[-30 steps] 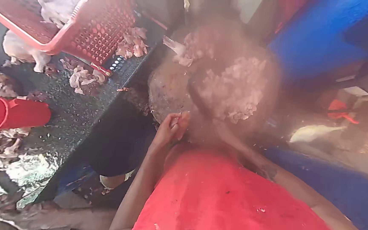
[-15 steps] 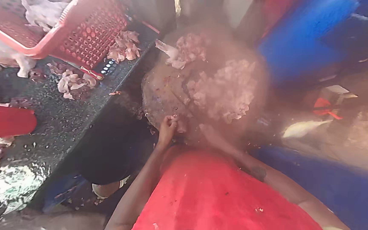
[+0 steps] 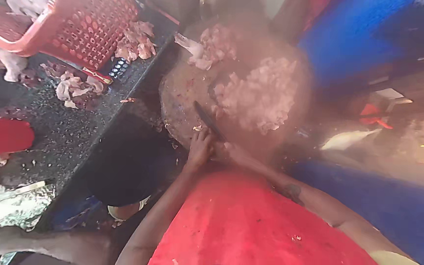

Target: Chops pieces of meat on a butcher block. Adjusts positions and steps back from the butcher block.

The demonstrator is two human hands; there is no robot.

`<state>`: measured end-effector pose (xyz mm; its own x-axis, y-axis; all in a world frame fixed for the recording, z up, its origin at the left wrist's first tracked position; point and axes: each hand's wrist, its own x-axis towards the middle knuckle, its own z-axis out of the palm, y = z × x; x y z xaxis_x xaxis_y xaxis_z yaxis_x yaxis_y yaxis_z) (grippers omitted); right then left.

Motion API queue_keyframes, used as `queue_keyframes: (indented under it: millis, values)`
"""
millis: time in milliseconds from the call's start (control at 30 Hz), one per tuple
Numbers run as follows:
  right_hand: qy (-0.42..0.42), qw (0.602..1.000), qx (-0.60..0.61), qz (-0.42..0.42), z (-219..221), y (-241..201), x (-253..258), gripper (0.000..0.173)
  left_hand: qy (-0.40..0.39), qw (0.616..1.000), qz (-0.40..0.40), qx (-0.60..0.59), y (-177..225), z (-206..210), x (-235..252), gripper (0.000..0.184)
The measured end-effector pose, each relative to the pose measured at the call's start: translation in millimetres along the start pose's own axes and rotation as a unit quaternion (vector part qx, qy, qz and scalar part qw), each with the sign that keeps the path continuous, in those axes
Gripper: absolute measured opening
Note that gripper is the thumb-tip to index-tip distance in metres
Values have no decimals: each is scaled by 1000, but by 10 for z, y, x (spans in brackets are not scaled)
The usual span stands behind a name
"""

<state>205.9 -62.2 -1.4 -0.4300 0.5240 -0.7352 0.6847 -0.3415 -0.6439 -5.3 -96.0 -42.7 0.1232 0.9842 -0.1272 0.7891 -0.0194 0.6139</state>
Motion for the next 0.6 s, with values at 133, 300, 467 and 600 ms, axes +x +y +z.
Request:
queue_keyframes:
  millis: [133, 300, 467, 600]
  values:
    - [46, 996, 67, -20, -171, -451, -140, 48, -68, 997, -29, -5, 21, -213, 26, 29]
    - [221, 939, -76, -251, -229, -375, -428, 46, -60, 960, -251, -108, -95, -540, -368, 31]
    - [70, 977, -189, -64, -412, -170, -245, 55, 69, 933, -312, -165, -355, -460, -596, 32]
    - [85, 948, -182, -245, -201, -482, -559, 51, 65, 920, -321, -216, -447, -352, -706, 42]
